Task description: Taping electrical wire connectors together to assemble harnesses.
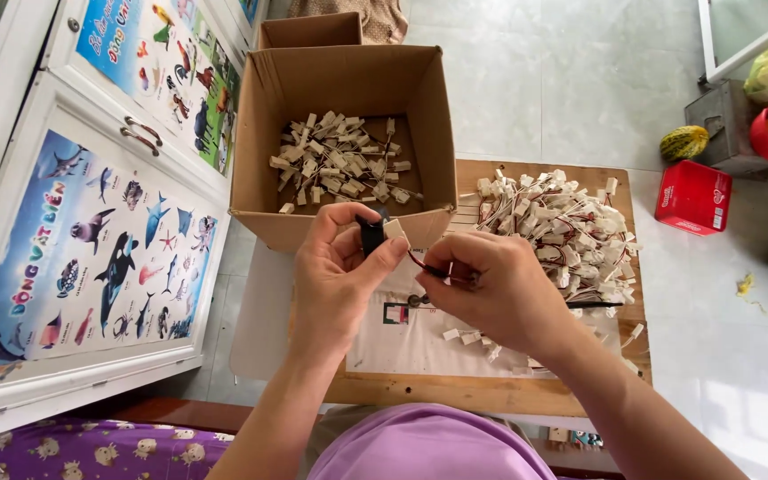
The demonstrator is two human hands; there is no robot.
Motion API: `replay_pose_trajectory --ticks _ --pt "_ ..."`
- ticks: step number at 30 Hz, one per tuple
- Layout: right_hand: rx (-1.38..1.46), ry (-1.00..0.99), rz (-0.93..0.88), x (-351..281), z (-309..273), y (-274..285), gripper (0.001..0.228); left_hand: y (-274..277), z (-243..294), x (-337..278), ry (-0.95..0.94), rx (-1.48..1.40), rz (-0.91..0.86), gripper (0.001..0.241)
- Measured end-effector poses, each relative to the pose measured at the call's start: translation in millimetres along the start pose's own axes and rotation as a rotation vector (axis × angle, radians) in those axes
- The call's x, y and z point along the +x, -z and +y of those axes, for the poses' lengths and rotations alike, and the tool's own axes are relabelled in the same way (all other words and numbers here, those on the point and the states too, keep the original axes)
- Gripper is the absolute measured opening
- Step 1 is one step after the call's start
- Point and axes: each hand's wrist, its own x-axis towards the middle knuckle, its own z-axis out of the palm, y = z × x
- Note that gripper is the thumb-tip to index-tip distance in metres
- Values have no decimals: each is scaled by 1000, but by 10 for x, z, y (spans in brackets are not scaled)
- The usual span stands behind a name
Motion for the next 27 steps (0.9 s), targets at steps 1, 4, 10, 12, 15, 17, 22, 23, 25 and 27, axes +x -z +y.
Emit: replay_pose_trajectory --ticks 1,4,10,12,15,17,22,23,25,27 --pt "3 2 2 -20 21 6 16 -14 -2 -10 -1 4 -1 29" --pt "159 -37 0 -64 65 75 16 -79 5 -43 -18 111 3 31" --pt "590 -340 -124 -112 227 184 20 -217 37 -86 -106 106 -25 32" --pt "452 -302 -76 -159 183 181 13 -268 57 -94 -83 89 -30 30" --pt "8 -193 72 -188 65 130 15 -260 -27 -107 -97 136 -34 33" --pt "-9 -141 81 -191 95 132 15 -276 -36 -114 -81 131 -17 33" --pt "45 127 160 -214 106 175 24 -240 -49 -89 -59 97 63 30" --pt "24 150 166 -222 117 161 17 -242 -44 -86 -51 109 68 31" --pt "3 174 173 -213 139 143 11 -247 -21 -81 -43 123 73 31" --pt "-254 417 281 -182 166 151 9 -273 7 -66 -19 60 101 31"
